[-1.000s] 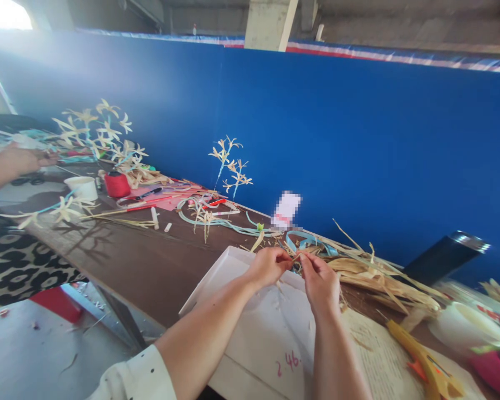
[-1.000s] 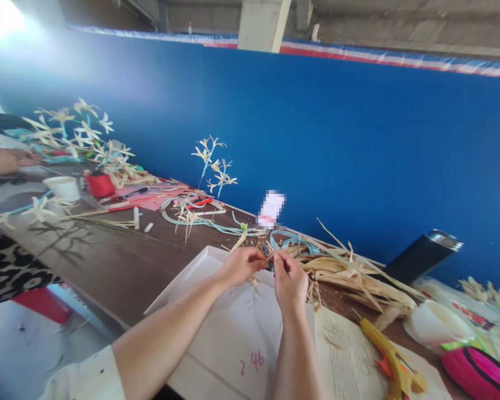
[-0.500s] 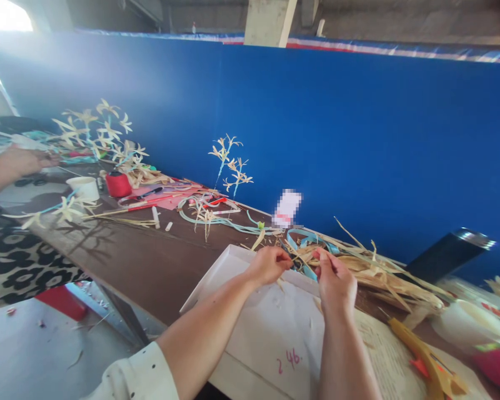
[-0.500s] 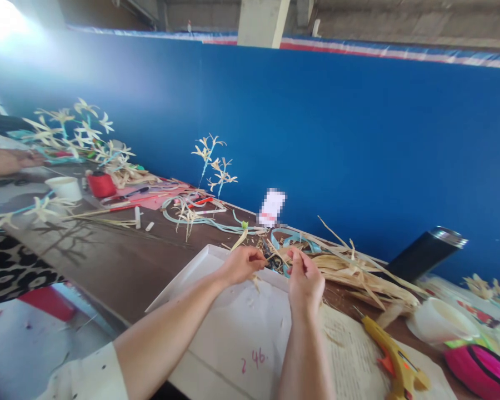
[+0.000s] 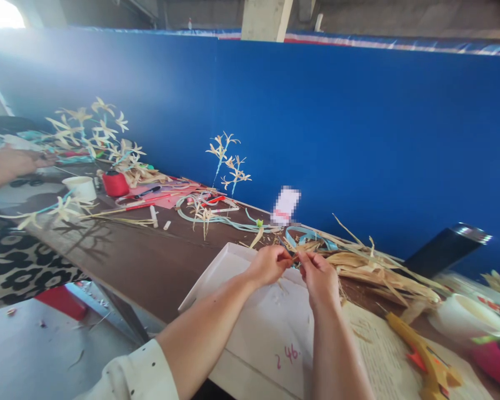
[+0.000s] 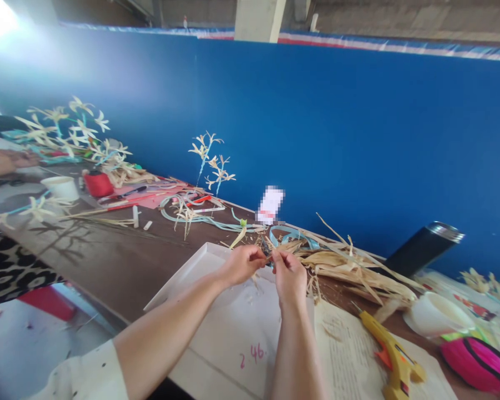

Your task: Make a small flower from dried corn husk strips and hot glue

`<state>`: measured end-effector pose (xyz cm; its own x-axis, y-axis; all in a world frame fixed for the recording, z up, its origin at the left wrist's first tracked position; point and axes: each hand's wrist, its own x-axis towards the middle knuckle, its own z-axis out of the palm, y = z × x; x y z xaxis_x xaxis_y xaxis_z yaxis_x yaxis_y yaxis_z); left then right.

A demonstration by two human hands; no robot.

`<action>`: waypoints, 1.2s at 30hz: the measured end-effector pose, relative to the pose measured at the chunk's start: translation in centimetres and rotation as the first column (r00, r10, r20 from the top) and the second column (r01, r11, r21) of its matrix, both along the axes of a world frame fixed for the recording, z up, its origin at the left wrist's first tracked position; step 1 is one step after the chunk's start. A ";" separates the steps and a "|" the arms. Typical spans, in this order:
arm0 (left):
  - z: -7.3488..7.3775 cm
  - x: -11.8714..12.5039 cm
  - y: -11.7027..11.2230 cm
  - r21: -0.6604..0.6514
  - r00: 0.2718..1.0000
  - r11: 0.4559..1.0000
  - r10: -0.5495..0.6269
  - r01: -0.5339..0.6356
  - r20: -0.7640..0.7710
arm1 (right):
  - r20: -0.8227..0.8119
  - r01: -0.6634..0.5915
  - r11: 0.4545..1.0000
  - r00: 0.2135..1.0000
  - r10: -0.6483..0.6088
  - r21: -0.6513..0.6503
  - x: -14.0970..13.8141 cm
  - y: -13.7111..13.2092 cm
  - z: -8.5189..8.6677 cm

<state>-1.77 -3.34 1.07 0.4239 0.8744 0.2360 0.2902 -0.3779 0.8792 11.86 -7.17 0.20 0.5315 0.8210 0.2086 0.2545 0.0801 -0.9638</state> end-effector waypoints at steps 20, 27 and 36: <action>0.1 0.0 0.1 -0.051 0.997 0.997 0.068 -0.066 0.035 | -0.384 -0.064 0.998 0.921 0.056 -0.008 -0.8 -0.3 1.1; 0.1 0.1 -0.2 -0.025 1.000 0.999 0.029 -0.029 0.007 | -0.353 -0.073 0.997 0.933 0.076 0.020 -0.7 -0.2 0.8; 0.4 -0.1 -0.2 -0.087 0.999 0.996 -0.026 0.029 0.036 | -0.259 -0.049 0.995 0.964 0.069 0.081 -0.7 -0.1 0.8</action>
